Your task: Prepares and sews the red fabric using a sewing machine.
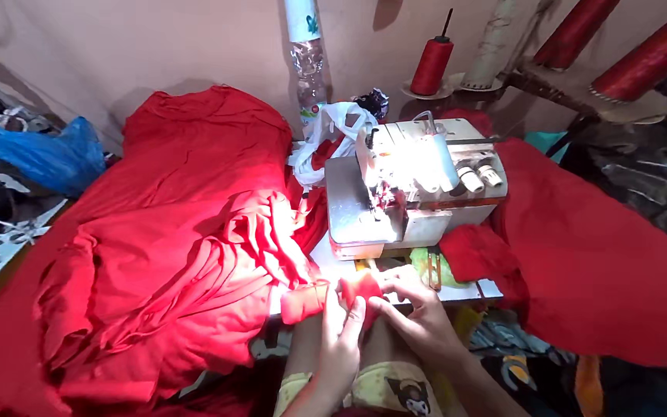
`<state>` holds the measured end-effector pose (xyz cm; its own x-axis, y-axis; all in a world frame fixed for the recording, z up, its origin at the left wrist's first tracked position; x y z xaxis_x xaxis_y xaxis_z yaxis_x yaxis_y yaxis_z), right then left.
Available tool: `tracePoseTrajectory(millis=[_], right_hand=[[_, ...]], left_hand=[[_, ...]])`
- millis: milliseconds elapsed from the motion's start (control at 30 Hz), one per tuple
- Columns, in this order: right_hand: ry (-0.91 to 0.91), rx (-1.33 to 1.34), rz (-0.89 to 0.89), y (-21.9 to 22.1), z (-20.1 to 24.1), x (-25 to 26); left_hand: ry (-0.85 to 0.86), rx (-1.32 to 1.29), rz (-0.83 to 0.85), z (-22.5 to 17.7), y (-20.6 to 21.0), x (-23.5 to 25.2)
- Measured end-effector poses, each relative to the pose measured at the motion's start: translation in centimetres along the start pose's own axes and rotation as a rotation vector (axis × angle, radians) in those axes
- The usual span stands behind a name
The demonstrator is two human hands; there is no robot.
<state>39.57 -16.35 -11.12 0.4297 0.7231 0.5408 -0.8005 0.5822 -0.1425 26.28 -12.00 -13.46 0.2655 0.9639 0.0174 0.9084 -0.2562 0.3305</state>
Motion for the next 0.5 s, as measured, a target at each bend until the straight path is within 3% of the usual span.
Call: tracePoseTrajectory(millis=[133, 200, 267, 333, 367, 433, 500], right_hand=[[0.0, 0.188, 0.333, 1.4, 2.1, 0.7], [0.083, 0.219, 0.56, 2.5, 3.1, 0.3], [0.093, 0.191, 0.78, 3.9, 4.1, -0.3], [0.015, 0.176, 0.898, 4.9, 5.4, -0.8], [-0.024, 0.19, 0.923, 5.0, 5.9, -0.8], [-0.069, 0.232, 0.927, 4.7, 6.8, -0.6], [-0.085, 0.262, 0.883, 4.3, 7.0, -0.5]], left_hand=[[0.579, 0.096, -0.248, -1.8, -4.2, -1.1], [0.679, 0.125, -0.23, -2.5, -5.0, -1.0], [0.43, 0.078, -0.044, -1.5, -4.4, -0.5], [0.032, -0.045, 0.213, 0.4, -2.9, -0.8], [-0.087, -0.119, 0.39, 1.1, -2.0, -1.3], [-0.097, -0.187, 0.659, 0.5, -1.1, -2.4], [0.08, -0.089, 0.682, -1.3, -1.7, -2.7]])
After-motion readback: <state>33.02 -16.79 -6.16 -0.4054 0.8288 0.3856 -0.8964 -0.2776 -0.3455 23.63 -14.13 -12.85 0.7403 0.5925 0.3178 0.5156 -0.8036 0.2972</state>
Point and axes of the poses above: each hand's wrist, its own x-axis towards the middle knuckle, its own y-axis out of the palm, z = x × y, the point moved 8 cm from there along x, towards the middle knuckle, and after that the axes turned 9 degrees about -z, right-handed, at the moved point
